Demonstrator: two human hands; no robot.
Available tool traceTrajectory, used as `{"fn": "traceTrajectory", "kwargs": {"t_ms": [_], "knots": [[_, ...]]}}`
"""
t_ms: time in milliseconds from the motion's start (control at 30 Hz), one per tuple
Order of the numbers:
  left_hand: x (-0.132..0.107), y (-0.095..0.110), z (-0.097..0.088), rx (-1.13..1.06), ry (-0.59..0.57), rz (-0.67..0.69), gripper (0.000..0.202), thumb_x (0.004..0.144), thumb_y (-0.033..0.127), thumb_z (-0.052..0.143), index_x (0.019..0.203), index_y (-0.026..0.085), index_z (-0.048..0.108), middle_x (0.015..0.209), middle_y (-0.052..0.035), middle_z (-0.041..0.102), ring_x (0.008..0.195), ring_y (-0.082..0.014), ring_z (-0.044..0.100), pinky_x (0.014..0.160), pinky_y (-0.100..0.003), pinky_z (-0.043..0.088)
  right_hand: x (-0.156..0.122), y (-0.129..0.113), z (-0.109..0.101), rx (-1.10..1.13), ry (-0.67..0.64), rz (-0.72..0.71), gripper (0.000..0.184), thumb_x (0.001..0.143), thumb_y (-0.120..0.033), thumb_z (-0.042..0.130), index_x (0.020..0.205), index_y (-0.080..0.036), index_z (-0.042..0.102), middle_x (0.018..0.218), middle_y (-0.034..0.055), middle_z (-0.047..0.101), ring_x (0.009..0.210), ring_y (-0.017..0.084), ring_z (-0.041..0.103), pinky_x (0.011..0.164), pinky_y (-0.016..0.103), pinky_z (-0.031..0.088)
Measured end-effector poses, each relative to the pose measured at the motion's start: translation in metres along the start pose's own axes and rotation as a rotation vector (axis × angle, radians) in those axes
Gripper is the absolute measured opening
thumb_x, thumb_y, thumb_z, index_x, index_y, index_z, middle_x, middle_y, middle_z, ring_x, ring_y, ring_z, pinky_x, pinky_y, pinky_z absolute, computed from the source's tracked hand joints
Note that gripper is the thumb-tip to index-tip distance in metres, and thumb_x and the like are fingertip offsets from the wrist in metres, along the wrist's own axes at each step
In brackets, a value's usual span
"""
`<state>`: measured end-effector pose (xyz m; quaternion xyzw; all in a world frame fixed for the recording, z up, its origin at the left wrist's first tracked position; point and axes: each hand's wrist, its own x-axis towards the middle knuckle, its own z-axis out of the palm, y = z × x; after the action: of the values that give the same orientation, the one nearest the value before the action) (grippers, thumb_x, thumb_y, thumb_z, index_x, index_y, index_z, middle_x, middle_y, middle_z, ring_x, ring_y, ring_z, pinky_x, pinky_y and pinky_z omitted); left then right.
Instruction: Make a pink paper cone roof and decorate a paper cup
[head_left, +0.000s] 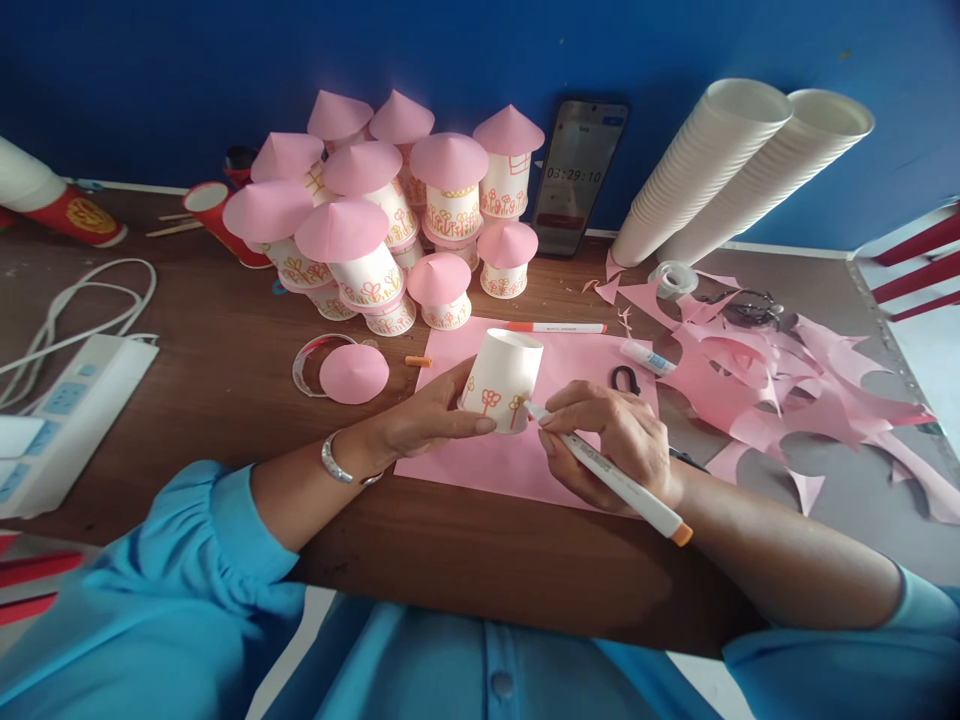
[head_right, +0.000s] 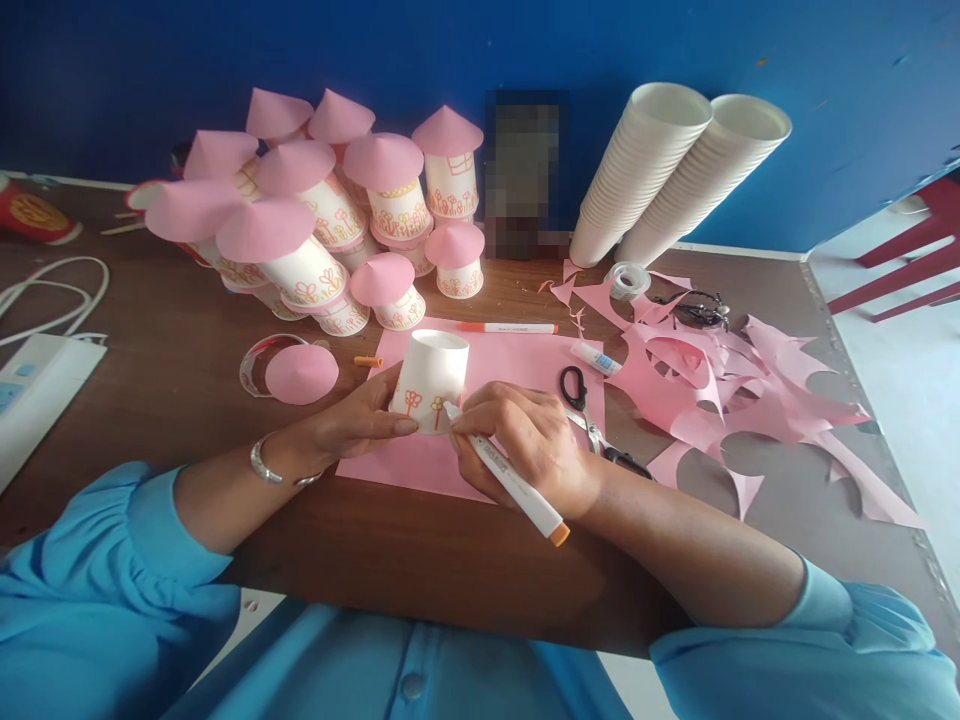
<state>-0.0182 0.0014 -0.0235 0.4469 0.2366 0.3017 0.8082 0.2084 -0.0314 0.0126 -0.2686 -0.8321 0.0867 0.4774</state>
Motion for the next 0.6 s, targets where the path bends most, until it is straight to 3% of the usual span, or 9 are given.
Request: {"fn": "traceTrajectory", "kwargs": {"t_ms": [233,433,600], "knots": [[-0.0005,-0.0012,-0.0007,-0.003,0.011,0.009,0.053,0.076,0.032,0.090,0.123,0.019,0.068,0.113,-0.0111,0.077,0.103,-0.0255,0.074,0.094,-0.038,0.057,0.0003,-0.0009,0.0008,0.005,-0.003,0.003,0.023,0.088,-0.005,0.063,0.102,-0.024,0.057,0.074,0.0002,0.069,0.063,0.016,0.071,0.052,0.024,0.055],[0.0003,-0.0012,-0.0008,-0.029,-0.019,0.005,0.052,0.078,0.032,0.089,0.124,0.019,0.070,0.117,-0.0128,0.077,0.109,-0.0281,0.074,0.102,-0.045,0.056,-0.0001,-0.0004,-0.0002,0.020,-0.025,-0.008,0.025,0.088,-0.005,0.062,0.104,-0.023,0.057,0.074,0.0010,0.069,0.062,0.016,0.070,0.051,0.024,0.054],[-0.0006,-0.0032,-0.0038,-0.011,-0.034,0.032,0.050,0.081,0.031,0.087,0.126,0.019,0.069,0.117,-0.0131,0.078,0.107,-0.0272,0.075,0.093,-0.038,0.058,-0.0005,0.0003,-0.0002,0.000,0.003,-0.010,0.029,0.086,-0.004,0.065,0.106,-0.023,0.058,0.074,0.0003,0.070,0.062,0.016,0.070,0.052,0.025,0.054]]}}
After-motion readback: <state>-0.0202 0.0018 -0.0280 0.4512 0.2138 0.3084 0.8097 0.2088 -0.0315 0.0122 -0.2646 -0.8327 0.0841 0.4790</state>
